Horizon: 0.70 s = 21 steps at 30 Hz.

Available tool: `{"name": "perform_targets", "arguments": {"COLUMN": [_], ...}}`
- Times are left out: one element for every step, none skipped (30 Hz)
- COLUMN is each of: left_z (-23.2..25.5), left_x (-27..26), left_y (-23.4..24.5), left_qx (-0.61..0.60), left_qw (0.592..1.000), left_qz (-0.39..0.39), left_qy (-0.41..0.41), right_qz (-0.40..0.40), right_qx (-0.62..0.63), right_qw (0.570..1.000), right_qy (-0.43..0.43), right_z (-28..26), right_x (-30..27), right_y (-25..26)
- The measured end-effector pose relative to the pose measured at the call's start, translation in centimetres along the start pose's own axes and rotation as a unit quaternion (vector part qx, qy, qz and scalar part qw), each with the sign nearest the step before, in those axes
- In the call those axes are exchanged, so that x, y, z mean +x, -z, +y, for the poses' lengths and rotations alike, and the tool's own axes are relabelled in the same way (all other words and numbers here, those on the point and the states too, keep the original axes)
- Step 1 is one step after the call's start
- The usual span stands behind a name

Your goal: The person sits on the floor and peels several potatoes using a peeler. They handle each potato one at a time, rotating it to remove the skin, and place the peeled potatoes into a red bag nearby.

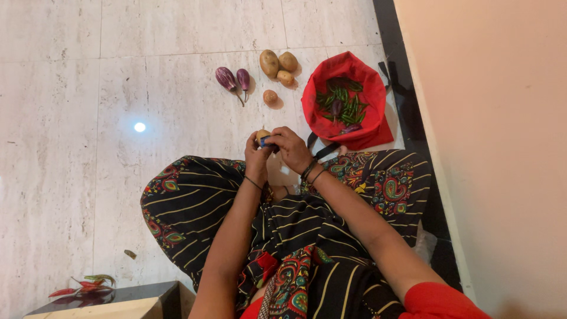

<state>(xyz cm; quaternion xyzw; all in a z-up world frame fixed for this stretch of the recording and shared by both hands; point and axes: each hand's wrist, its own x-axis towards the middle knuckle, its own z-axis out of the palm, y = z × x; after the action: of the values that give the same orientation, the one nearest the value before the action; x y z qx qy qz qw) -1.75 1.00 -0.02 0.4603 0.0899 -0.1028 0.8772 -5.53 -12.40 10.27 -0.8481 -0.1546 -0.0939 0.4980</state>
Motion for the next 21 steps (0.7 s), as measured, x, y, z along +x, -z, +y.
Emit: {"name": "perform_targets", "arguments": {"left_z": [0.2,0.3,0.5,0.7,0.8,0.9,0.9,0.9,0.8,0.7,0.5,0.4,0.2,0.1,0.0,-0.1,-0.3,-0.4,-0.4,-0.4,-0.4], "left_x": [0.0,-0.1,-0.3,-0.5,-0.7,-0.9,-1.1,-1.2,-1.2,-1.2,-1.1,-1.0,-0.8,-0.6,-0.3,0.0,0.2,0.2,0.2,0.2,0.0], "left_y": [-0.1,-0.2,-0.3,-0.4,-0.6,-0.8,-1.0,-1.2,-1.2,-1.2,-1.1,-1.0,-0.8,-0.6,-0.4,-0.2,0.0,0.1,0.1,0.1,0.0], "left_qx": [0.006,0.012,0.011,0.011,0.010,0.033,0.056,0.078,0.081,0.084,0.087,0.094,0.102,0.109,0.099,0.090,0.080,0.068,0.057,0.045,0.062], "left_qw": [1.000,1.000,1.000,1.000,0.999,0.997,0.993,0.989,0.988,0.986,0.985,0.988,0.990,0.991,0.994,0.996,0.997,0.998,0.998,0.999,0.998], "left_qz": [0.008,0.015,-0.007,-0.028,-0.050,-0.076,-0.101,-0.127,-0.134,-0.140,-0.147,-0.123,-0.098,-0.072,-0.047,-0.021,0.005,0.001,-0.003,-0.007,-0.034], "left_qy": [-0.007,-0.013,-0.008,-0.004,0.001,0.005,0.009,0.013,0.020,0.026,0.032,0.019,0.006,-0.007,-0.008,-0.008,-0.008,-0.005,-0.002,0.001,0.001], "right_qz": [0.019,0.037,0.055,0.066,0.077,0.088,0.098,0.109,0.119,0.119,0.120,0.120,0.115,0.108,0.102,0.091,0.079,0.067,0.068,0.069,0.071], "right_qx": [-0.038,-0.075,-0.113,-0.116,-0.119,-0.122,-0.102,-0.081,-0.060,-0.058,-0.057,-0.055,-0.052,-0.049,-0.046,-0.074,-0.102,-0.131,-0.132,-0.133,-0.134], "right_qw": [0.998,0.994,0.986,0.986,0.985,0.985,0.988,0.990,0.991,0.991,0.991,0.991,0.992,0.993,0.993,0.992,0.989,0.985,0.985,0.984,0.983], "right_qy": [0.038,0.077,0.114,0.105,0.095,0.086,0.059,0.033,0.006,0.004,0.001,-0.001,0.011,0.023,0.035,0.053,0.070,0.088,0.093,0.098,0.102], "right_z": [-0.1,0.0,0.2,0.4,0.8,1.2,1.6,1.9,2.2,2.4,2.5,2.5,2.5,2.2,2.0,1.7,1.5,1.3,1.3,1.3,1.5], "right_x": [0.1,0.1,0.2,0.4,0.6,0.7,0.8,1.0,1.1,1.1,1.1,1.0,0.9,0.7,0.6,0.5,0.4,0.3,0.3,0.4,0.5], "right_y": [0.1,0.2,0.3,0.4,0.6,0.8,0.9,1.0,1.0,1.0,1.0,1.0,0.9,0.7,0.4,0.2,0.0,-0.1,-0.1,-0.1,0.0]}}
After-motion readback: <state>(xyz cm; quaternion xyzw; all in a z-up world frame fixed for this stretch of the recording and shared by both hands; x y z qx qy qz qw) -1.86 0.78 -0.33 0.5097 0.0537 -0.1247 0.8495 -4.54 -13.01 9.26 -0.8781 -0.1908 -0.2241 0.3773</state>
